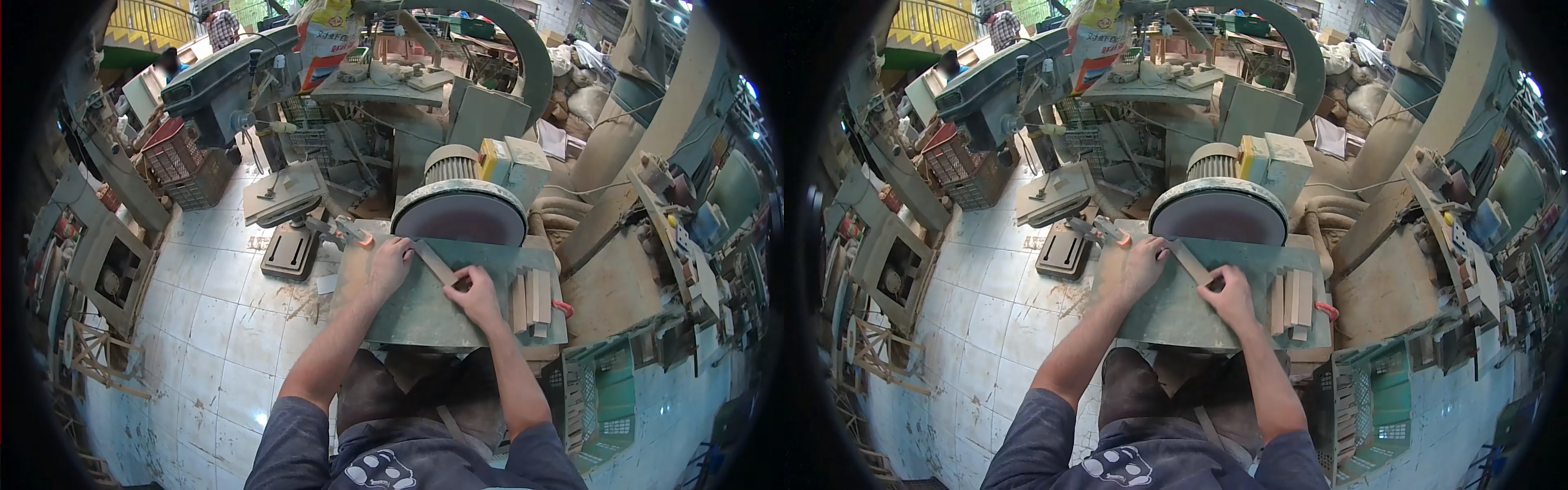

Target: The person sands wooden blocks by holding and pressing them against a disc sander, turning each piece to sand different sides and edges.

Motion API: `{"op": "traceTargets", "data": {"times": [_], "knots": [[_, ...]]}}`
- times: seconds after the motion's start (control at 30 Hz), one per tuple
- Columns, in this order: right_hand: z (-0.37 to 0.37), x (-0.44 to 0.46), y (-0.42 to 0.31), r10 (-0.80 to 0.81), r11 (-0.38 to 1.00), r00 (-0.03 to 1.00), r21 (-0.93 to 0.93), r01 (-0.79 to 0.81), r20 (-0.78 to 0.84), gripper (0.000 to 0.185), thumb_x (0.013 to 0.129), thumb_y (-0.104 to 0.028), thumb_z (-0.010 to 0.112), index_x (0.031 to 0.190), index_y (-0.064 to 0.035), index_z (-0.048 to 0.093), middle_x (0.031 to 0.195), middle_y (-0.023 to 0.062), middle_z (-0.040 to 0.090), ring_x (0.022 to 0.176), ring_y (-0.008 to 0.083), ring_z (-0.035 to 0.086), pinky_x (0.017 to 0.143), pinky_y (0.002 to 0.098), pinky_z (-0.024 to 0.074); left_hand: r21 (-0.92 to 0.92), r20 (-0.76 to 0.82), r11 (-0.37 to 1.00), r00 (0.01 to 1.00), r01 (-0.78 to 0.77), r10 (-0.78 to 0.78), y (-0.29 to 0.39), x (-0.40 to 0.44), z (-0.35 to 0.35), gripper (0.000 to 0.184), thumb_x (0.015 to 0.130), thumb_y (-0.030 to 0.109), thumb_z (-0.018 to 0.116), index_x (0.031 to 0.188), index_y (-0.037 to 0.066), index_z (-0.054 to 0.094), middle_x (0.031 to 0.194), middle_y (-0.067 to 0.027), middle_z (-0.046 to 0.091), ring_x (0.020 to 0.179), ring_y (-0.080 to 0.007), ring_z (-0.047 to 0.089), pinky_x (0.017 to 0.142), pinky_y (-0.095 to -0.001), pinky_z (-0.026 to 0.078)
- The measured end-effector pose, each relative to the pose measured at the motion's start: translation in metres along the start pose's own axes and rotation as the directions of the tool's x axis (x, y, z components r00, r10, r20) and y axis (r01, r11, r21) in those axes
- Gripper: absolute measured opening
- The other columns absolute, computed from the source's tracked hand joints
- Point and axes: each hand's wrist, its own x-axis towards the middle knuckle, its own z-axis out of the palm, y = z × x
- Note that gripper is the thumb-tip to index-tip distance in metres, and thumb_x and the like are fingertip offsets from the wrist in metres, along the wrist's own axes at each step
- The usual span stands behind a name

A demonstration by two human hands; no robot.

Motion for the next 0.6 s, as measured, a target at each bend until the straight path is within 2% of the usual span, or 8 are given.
{"op": "traceTargets", "data": {"times": [0.03, 0.1, 0.13, 0.2, 0.37, 0.6], "knots": [[-0.001, -0.006, -0.005, 0.002, 1.0, 1.0, -0.003, -0.002, 0.005, 0.05, 0.076, -0.028, 0.08, 0.119, -0.0036, 0.068, 0.119, 0.017, 0.066, 0.106, 0.0311, 0.062, 0.091, 0.0405, 0.0487, -0.016, 0.01, 1.0, 1.0, -0.025, 0.025, 0.003, 0.001, 0.003, 0.014, 0.086, 0.006, 0.063, 0.099, 0.006, 0.069, 0.1, -0.0129, 0.066, 0.096, -0.034, 0.064, 0.085, -0.0433, 0.053], [0.006, -0.014, -0.017, -0.134, 0.989, 0.991, -0.064, 0.133, 0.001, 0.056, 0.075, -0.032, 0.081, 0.124, -0.0086, 0.067, 0.128, 0.0124, 0.064, 0.114, 0.0301, 0.057, 0.096, 0.0418, 0.0456, -0.032, 0.028, 0.998, 0.998, -0.052, 0.053, 0.008, 0.002, 0.009, 0.016, 0.087, 0.007, 0.063, 0.101, 0.007, 0.07, 0.102, -0.0118, 0.067, 0.098, -0.0333, 0.064, 0.087, -0.0429, 0.053], [0.011, -0.015, -0.018, -0.129, 0.99, 0.992, -0.062, 0.129, -0.001, 0.056, 0.075, -0.032, 0.081, 0.124, -0.0086, 0.067, 0.128, 0.0124, 0.064, 0.114, 0.0301, 0.057, 0.096, 0.0418, 0.0456, -0.031, 0.065, 0.997, 0.995, -0.071, 0.073, 0.01, 0.003, 0.012, 0.019, 0.088, 0.006, 0.062, 0.105, 0.008, 0.071, 0.103, -0.012, 0.067, 0.1, -0.0324, 0.064, 0.088, -0.0424, 0.052], [0.022, -0.012, -0.017, -0.302, 0.941, 0.946, -0.193, 0.277, -0.117, 0.057, 0.074, -0.034, 0.081, 0.124, -0.0101, 0.067, 0.125, 0.0094, 0.065, 0.115, 0.0276, 0.057, 0.098, 0.0434, 0.0449, -0.028, 0.107, 0.995, 0.989, -0.097, 0.1, 0.013, 0.005, 0.012, 0.022, 0.089, 0.005, 0.062, 0.108, 0.009, 0.072, 0.105, -0.0122, 0.067, 0.101, -0.0316, 0.063, 0.09, -0.0418, 0.051], [0.028, -0.003, -0.019, -0.291, 0.943, 0.948, -0.207, 0.261, -0.131, 0.054, 0.074, -0.034, 0.08, 0.122, -0.0109, 0.069, 0.124, 0.008, 0.066, 0.114, 0.0274, 0.058, 0.098, 0.0446, 0.0455, -0.013, 0.147, 0.996, 0.985, -0.087, 0.088, 0.015, 0.004, 0.01, 0.025, 0.09, 0.007, 0.059, 0.112, 0.008, 0.072, 0.108, -0.0113, 0.068, 0.103, -0.0316, 0.062, 0.093, -0.0421, 0.049], [0.029, 0.003, -0.025, -0.274, 0.946, 0.953, -0.215, 0.243, -0.127, 0.055, 0.073, -0.031, 0.081, 0.122, -0.0083, 0.07, 0.122, 0.0105, 0.067, 0.112, 0.0291, 0.059, 0.099, 0.0421, 0.0472, -0.015, 0.11, 0.993, 0.987, -0.115, 0.116, 0.014, 0.003, 0.012, 0.026, 0.09, 0.006, 0.059, 0.112, 0.007, 0.071, 0.108, -0.0117, 0.07, 0.102, -0.0309, 0.063, 0.093, -0.0411, 0.05]]}}
